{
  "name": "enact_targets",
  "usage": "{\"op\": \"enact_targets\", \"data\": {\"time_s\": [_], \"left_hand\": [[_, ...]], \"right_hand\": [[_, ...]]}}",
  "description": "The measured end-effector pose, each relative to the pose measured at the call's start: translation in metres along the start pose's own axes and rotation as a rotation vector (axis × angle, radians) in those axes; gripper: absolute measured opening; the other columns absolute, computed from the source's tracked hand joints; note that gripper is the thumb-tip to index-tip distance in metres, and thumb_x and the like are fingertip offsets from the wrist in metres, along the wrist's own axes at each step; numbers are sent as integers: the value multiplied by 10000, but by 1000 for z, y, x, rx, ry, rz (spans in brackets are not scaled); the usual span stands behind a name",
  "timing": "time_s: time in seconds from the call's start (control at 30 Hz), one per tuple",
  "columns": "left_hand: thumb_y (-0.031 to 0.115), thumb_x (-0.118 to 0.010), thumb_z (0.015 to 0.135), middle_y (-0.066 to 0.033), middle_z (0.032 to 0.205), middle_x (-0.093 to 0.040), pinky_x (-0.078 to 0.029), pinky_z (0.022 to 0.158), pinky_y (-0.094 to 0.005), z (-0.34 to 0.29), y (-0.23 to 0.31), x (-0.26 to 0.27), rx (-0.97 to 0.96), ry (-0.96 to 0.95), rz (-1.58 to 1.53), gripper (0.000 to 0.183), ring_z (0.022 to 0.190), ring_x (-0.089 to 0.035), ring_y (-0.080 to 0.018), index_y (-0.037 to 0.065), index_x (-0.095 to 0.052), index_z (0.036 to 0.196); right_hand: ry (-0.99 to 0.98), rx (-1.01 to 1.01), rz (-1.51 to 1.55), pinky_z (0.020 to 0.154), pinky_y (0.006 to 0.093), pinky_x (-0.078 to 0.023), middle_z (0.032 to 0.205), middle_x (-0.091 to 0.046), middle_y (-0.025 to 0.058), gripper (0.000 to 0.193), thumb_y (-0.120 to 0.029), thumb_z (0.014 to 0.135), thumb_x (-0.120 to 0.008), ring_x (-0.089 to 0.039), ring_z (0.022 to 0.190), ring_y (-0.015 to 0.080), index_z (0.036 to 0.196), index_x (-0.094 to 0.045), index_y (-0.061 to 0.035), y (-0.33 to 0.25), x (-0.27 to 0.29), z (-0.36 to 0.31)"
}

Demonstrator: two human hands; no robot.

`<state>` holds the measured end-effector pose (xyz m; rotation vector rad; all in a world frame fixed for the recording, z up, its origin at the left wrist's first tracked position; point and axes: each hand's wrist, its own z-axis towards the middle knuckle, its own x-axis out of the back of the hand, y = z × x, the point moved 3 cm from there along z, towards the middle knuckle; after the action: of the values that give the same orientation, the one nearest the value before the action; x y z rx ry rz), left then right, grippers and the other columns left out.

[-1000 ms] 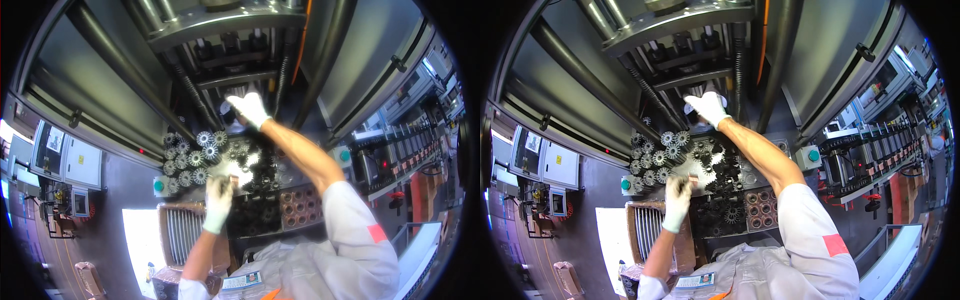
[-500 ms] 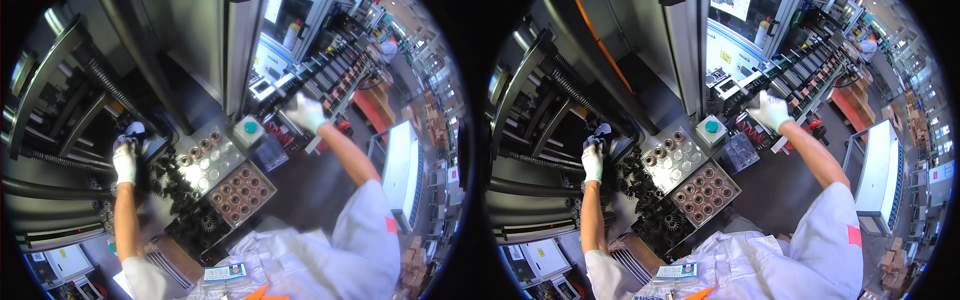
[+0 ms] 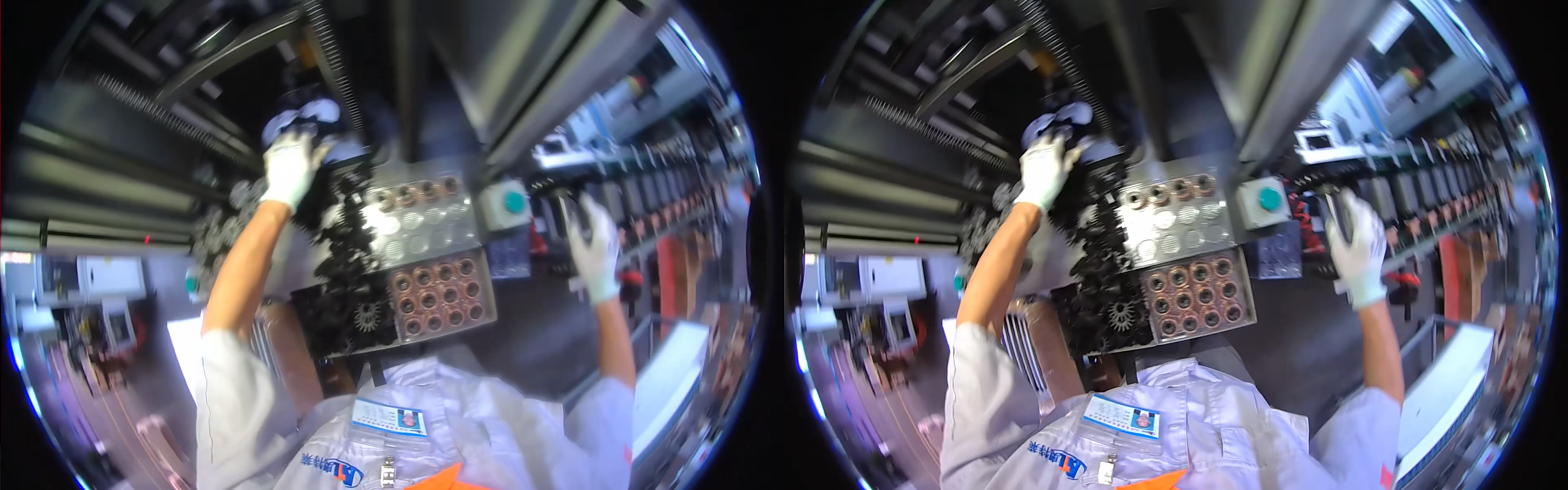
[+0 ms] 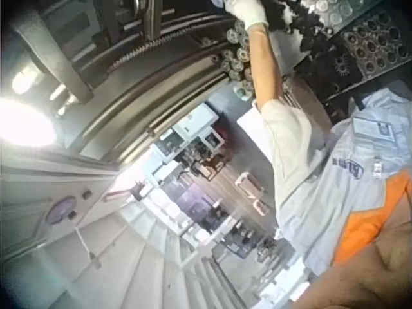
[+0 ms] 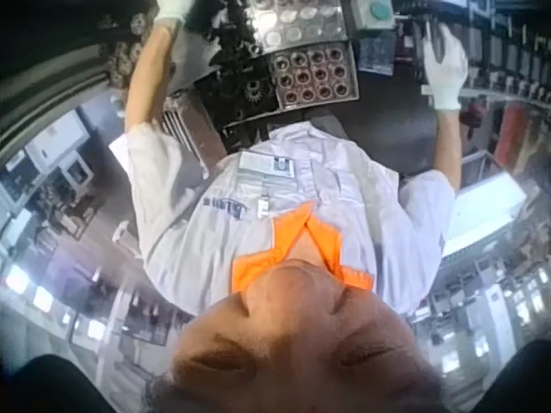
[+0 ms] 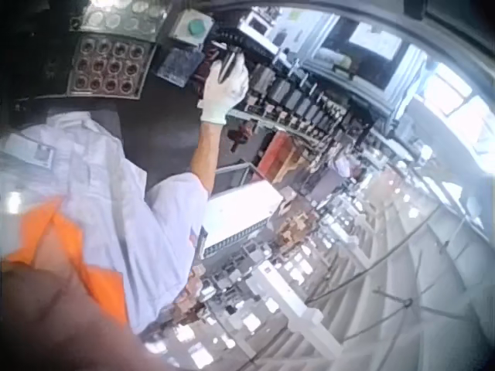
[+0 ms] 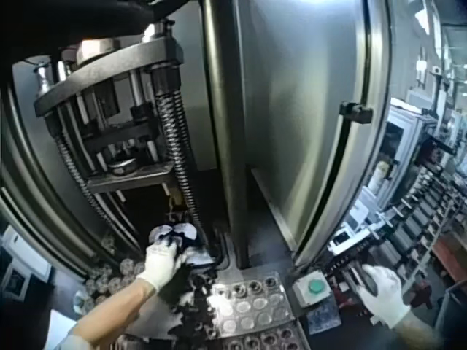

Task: The person picks up metal gear components from a bin, places them into a vertical press machine, and activates the press. They then take finished motor rotors from a conveyor, place them into a large white foam storage crate, and move the crate across the floor.

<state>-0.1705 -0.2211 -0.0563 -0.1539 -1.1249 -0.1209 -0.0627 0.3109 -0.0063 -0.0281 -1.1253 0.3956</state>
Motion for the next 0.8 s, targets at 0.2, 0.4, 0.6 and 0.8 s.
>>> {"op": "enact_targets", "data": {"time_s": [0.2, 0.4, 0.6, 0.8], "left_hand": [[275, -628, 924, -156, 1212, -689, -484, 830, -440, -11, -30, 13, -62, -113, 104, 357, 980, -693, -291, 68, -661, 1213], [236, -607, 925, -200, 1365, -596, -491, 902, -449, -20, -28, -14, 19, -177, 15, 426, 1071, -673, -315, 68, -582, 1316], [133, -490, 917, -201, 1439, -541, -469, 929, -441, -4, -35, -3, -82, -344, 87, 510, 1137, -651, -308, 69, -505, 1424], [91, -505, 858, -219, 1472, -502, -431, 979, -451, -17, -21, -19, 112, -266, 37, 568, 1142, -648, -294, 72, -487, 1424]], "right_hand": [[-327, 287, 454, 890, 438, -498, 1024, -693, 109, 320, -155, 792, -752, -641, 968, 320, 1094, -686, -74, -159, -52, -25], [-344, 441, 664, 862, 425, -502, 1051, -682, 125, 316, -217, 886, -676, -644, 943, 317, 1172, -662, -84, -258, -90, -9], [-467, 130, 796, 816, 388, -522, 1019, -674, 140, 299, -208, 928, -651, -655, 915, 308, 1192, -657, -70, -277, -99, 37], [-262, 327, 456, 883, 442, -499, 1117, -617, 104, 402, -328, 913, -615, -638, 999, 305, 1274, -611, -153, -325, -136, 45]]}}
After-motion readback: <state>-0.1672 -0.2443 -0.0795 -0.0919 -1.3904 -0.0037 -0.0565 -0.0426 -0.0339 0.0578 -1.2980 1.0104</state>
